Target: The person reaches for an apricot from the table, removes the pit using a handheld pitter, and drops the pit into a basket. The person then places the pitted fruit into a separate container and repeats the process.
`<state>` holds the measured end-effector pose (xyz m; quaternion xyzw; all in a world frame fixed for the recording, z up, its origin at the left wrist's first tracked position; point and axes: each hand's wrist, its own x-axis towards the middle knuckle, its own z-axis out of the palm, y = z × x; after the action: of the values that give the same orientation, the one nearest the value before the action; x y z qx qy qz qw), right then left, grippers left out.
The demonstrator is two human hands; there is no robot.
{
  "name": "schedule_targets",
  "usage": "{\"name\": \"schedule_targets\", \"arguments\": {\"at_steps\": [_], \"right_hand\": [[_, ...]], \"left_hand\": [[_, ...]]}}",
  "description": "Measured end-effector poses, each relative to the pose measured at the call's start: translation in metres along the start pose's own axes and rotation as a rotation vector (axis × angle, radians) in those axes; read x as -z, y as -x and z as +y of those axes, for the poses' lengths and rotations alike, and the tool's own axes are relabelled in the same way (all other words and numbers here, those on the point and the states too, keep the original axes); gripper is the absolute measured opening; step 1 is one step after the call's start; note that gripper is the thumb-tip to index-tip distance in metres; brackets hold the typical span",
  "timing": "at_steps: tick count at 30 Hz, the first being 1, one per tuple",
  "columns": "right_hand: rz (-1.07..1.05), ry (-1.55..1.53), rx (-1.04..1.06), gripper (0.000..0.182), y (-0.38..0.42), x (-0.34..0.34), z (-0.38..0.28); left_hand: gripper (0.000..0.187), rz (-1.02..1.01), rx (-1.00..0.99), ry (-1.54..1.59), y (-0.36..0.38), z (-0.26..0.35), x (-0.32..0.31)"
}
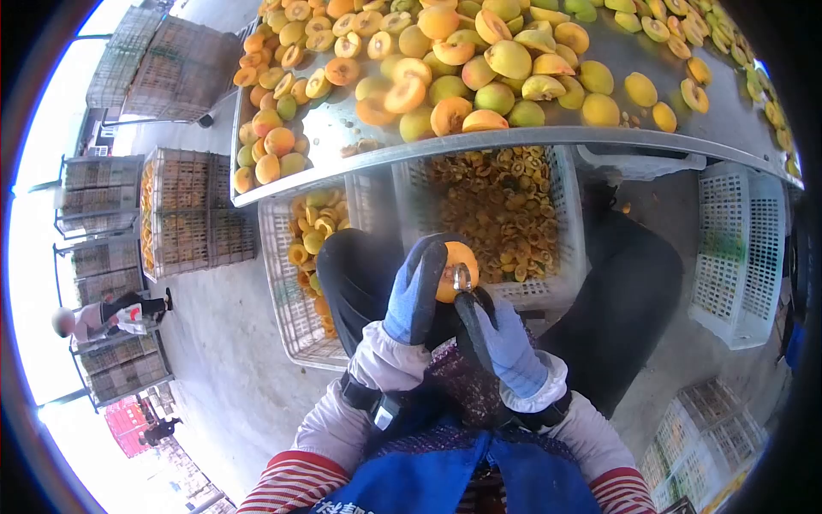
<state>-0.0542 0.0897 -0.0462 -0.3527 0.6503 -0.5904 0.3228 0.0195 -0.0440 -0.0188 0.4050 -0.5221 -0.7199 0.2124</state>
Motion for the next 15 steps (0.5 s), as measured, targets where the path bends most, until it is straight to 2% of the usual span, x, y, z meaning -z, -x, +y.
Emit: {"name": "schedule_targets", "arguments": {"at_steps": [2,5,8,11,15], "right_hand": [[-0.066,0.082,-0.04,0.038,0.009,0.002,0.0],[0.113,-0.068,-0.092,0.038,0.01,-0.009,-0.007],[0.008,-0.032,-0.19,0.04,0.009,-0.005,-0.002],[0.06,0.128,-0.099,0.041,0.013,-0.004,-0.007],[-0.131,0.197,-0.206,0.04,0.01,0.011,-0.02]], "left_hand": [[0.037,0.03,-0.033,0.043,0.005,-0.002,-0.009],[0.038,0.098,-0.101,0.038,0.012,-0.008,-0.018],[0.036,0.15,-0.213,-0.056,0.016,-0.009,-0.026],[0.033,0.211,-0.246,-0.108,0.02,-0.011,-0.032],[0.03,0.114,-0.208,-0.182,0.018,-0.013,-0.022]]}}
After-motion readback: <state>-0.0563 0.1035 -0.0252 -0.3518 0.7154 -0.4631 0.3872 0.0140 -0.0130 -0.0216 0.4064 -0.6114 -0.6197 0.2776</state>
